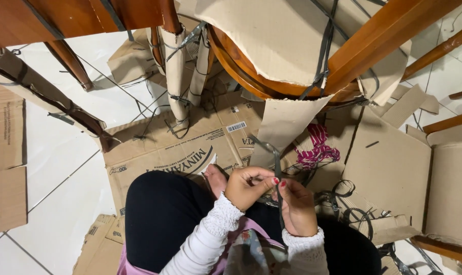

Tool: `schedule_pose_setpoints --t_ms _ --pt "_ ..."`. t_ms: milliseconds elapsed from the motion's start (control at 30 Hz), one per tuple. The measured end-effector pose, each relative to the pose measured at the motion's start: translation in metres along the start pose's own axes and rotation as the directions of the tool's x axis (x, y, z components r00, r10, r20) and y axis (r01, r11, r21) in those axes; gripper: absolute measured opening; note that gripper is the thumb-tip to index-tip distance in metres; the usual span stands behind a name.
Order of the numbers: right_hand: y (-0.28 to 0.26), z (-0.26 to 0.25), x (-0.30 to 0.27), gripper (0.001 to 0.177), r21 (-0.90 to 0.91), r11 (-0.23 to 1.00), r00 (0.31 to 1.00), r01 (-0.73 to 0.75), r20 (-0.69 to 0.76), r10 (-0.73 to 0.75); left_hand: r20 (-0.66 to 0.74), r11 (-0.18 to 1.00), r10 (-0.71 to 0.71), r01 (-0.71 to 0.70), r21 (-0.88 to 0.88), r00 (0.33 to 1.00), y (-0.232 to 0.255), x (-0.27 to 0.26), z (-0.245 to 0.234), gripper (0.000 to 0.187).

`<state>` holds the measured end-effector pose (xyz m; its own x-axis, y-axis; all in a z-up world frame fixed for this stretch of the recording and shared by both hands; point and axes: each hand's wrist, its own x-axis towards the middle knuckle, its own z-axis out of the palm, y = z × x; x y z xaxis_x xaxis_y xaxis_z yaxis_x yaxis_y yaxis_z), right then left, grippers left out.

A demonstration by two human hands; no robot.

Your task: Wrapping a chair leg with cardboard and securing it with string

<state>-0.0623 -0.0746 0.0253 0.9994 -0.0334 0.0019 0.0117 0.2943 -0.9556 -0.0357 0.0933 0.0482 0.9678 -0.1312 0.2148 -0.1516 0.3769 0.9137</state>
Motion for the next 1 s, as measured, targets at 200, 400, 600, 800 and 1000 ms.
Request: schedule_pose_setpoints --t_ms 200,400,600,800,1000 --pt "0.003 -0.004 -0.001 0.012 0.259 0.958 0.992 -0.123 0.041 0.116 0.025 0.998 -0.043 0.044 -0.048 0.999 -0.003 -0.002 0.004 0.009" --pt "-0.006 0.009 -0.003 0.026 0.335 0.929 0.987 -0.158 0.054 0.149 0.017 0.994 -0.088 0.089 -0.067 0.996 -0.012 -0.001 0.006 0.009" --pt "0.002 0.0 -0.005 0.018 0.324 0.936 0.988 -0.138 -0.025 0.155 0.02 0.994 -0.067 0.069 -0.089 0.998 -0.005 0.0 0.01 0.008" --pt "-0.012 0.007 -0.005 0.021 0.037 0.987 0.984 0.154 -0.099 -0.149 0.052 0.985 0.098 -0.104 0.137 0.994 0.007 0.001 0.012 0.004" --pt "-0.046 0.031 -0.01 0.014 -0.713 0.551 0.811 0.433 0.04 -0.584 0.058 0.924 0.194 -0.203 0.323 0.979 0.018 0.0 0.013 0.007"
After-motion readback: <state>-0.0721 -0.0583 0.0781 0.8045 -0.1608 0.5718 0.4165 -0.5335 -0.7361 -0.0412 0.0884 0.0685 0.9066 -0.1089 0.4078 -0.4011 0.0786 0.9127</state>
